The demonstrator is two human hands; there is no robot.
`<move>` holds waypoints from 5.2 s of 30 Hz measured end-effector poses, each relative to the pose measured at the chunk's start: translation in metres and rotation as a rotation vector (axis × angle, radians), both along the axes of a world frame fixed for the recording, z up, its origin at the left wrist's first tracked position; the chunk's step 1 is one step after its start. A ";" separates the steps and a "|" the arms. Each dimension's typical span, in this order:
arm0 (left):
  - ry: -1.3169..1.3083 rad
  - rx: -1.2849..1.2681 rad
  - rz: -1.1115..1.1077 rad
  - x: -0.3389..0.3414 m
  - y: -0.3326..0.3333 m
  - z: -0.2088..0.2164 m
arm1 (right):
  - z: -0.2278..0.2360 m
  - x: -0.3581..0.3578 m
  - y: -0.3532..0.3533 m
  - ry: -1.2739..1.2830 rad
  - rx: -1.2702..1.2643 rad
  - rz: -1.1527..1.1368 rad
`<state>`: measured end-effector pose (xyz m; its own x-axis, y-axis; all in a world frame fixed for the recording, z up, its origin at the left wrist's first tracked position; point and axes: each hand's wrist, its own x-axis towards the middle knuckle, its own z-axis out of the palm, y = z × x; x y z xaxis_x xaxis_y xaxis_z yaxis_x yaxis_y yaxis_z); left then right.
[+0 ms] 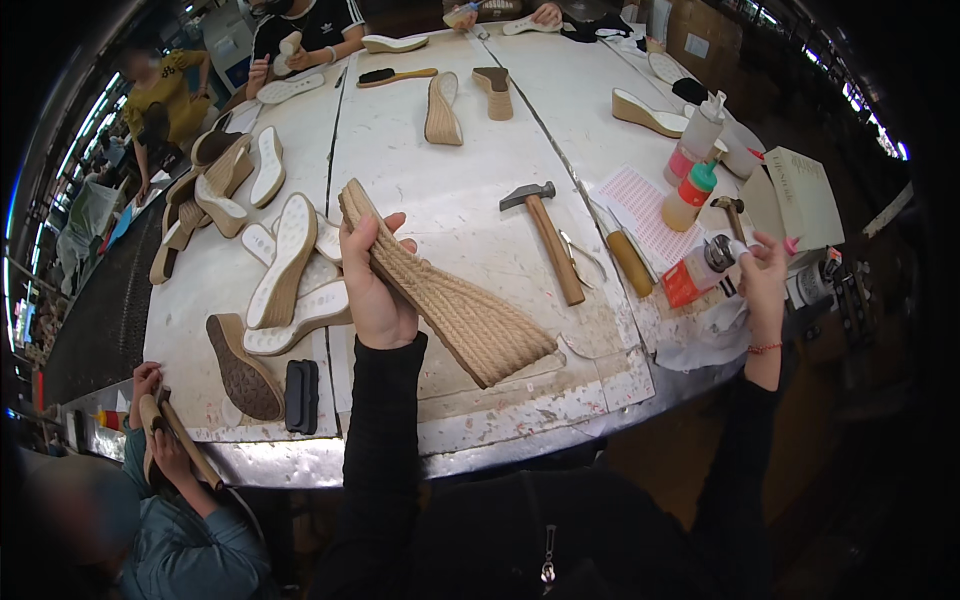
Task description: The person holds a wooden wedge heel and rubs its surface with a white cloth. The heel is turned and repositioned repeatedly while the cloth is used to wipe different areas. Other shoe parts and tools are visible on the table, but the person focuses on this single heel throughout.
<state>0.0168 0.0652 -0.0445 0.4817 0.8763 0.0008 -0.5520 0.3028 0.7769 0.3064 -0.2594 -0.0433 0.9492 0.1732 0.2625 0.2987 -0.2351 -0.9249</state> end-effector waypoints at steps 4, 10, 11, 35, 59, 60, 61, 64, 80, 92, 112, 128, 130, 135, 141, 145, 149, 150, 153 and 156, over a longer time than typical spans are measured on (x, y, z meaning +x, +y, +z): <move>0.075 0.072 0.112 0.004 0.003 -0.027 | 0.030 -0.051 0.010 -0.197 0.236 0.085; 0.183 0.182 0.181 0.020 0.003 -0.076 | -0.035 -0.131 0.067 0.177 0.143 0.761; 0.190 0.184 0.160 0.022 0.002 -0.081 | -0.046 -0.140 0.076 0.300 0.091 0.794; 0.193 0.365 0.214 0.022 0.005 -0.092 | -0.074 -0.175 0.144 -0.163 -0.008 0.792; 0.219 0.277 0.178 0.023 0.006 -0.089 | -0.073 -0.168 0.143 -0.259 -0.021 0.844; 0.207 0.250 0.181 0.023 0.005 -0.086 | -0.073 -0.169 0.147 -0.248 -0.015 0.842; 0.213 0.269 0.182 0.023 0.007 -0.088 | -0.074 -0.171 0.151 -0.236 -0.009 0.840; 0.232 0.311 0.185 0.023 0.012 -0.096 | -0.076 -0.169 0.141 -0.206 -0.050 0.847; 0.233 0.269 0.167 0.023 0.011 -0.096 | -0.073 -0.173 0.156 -0.211 -0.002 0.844; 0.242 0.254 0.162 0.027 0.016 -0.101 | -0.074 -0.167 0.138 -0.181 -0.098 0.833; 0.249 0.265 0.137 0.027 0.016 -0.101 | -0.071 -0.169 0.144 -0.202 -0.060 0.831; 0.164 0.239 0.181 0.024 0.009 -0.087 | -0.070 -0.170 0.148 -0.170 -0.092 0.801; 0.174 0.244 0.182 0.025 0.008 -0.087 | -0.072 -0.166 0.147 -0.181 -0.091 0.829; 0.176 0.266 0.186 0.023 0.010 -0.086 | -0.073 -0.170 0.162 -0.100 -0.073 0.801; 0.216 0.345 0.201 0.026 0.014 -0.093 | -0.072 -0.168 0.150 -0.106 -0.102 0.823; 0.171 0.319 0.184 0.021 0.015 -0.094 | -0.073 -0.170 0.160 -0.142 -0.070 0.811; 0.197 0.335 0.185 0.024 0.015 -0.094 | -0.072 -0.167 0.146 -0.106 -0.135 0.836; 0.197 0.341 0.189 0.025 0.014 -0.093 | -0.073 -0.168 0.149 -0.119 -0.110 0.824; 0.159 0.289 0.205 0.022 0.010 -0.087 | -0.075 -0.169 0.159 -0.132 -0.062 0.798; 0.148 0.263 0.214 0.022 0.009 -0.085 | -0.075 -0.168 0.152 -0.090 -0.089 0.802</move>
<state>0.0388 0.0743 -0.1293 0.2994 0.9363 0.1837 -0.4572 -0.0282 0.8889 0.1384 -0.1072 -0.1183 0.5034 0.8157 0.2850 0.4795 0.0106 -0.8775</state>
